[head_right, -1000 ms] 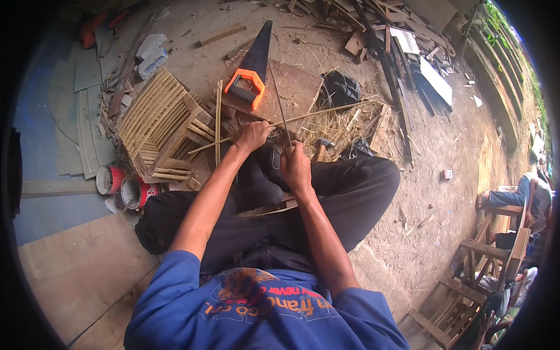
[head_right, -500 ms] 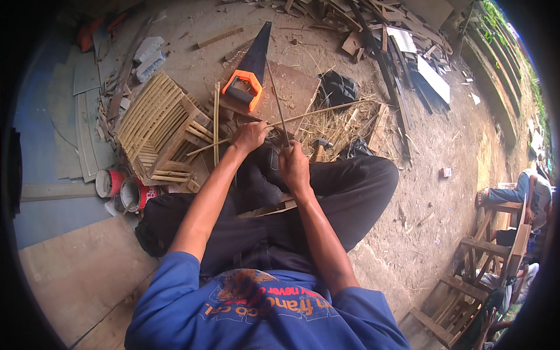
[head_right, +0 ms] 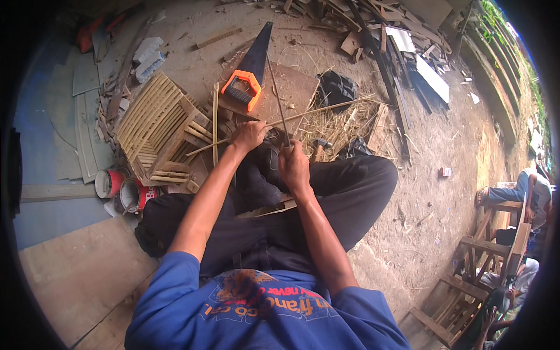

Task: The person assembles a small wooden stool by cutting thin wooden strips to size, filing edges, and nailing them into place. They use a hand saw, metal file, hammer, and nails to construct the slatted seat and frame.

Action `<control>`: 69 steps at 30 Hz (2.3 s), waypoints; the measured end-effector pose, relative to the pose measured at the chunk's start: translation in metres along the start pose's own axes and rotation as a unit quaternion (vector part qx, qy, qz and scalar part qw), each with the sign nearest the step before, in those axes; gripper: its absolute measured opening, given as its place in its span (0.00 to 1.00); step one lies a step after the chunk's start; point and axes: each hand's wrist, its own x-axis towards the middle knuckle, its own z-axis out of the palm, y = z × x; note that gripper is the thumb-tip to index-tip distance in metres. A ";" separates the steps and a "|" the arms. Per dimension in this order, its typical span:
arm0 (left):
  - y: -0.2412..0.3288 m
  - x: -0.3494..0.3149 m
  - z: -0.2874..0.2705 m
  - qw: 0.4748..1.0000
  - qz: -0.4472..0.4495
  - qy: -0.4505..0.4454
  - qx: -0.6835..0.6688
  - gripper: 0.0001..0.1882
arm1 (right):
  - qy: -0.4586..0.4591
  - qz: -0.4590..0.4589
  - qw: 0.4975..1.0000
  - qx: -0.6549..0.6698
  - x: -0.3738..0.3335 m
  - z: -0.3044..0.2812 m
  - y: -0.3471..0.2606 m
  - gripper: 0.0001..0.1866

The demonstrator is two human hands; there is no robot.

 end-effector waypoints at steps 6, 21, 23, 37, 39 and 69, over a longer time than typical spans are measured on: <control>-0.020 0.001 0.015 0.999 0.007 0.004 0.035 0.13 | -0.031 -0.023 0.996 -0.081 -0.001 0.014 0.027 0.13; -0.010 0.014 -0.007 0.998 -0.032 -0.063 -0.006 0.27 | 0.012 0.007 1.000 0.013 -0.004 -0.001 0.013 0.12; 0.003 0.013 -0.010 0.997 -0.040 -0.066 0.002 0.28 | 0.013 0.022 1.000 0.009 -0.005 -0.003 0.019 0.13; 0.020 0.001 -0.003 0.998 -0.020 0.058 -0.013 0.16 | -0.009 0.039 0.999 0.010 -0.008 0.001 0.025 0.14; 0.025 0.000 -0.008 0.998 -0.003 0.067 -0.009 0.15 | -0.012 0.030 0.999 0.008 -0.009 0.001 0.026 0.14; 0.007 -0.013 0.013 0.992 0.044 0.111 0.046 0.11 | -0.039 0.024 0.998 -0.047 -0.006 0.009 0.025 0.12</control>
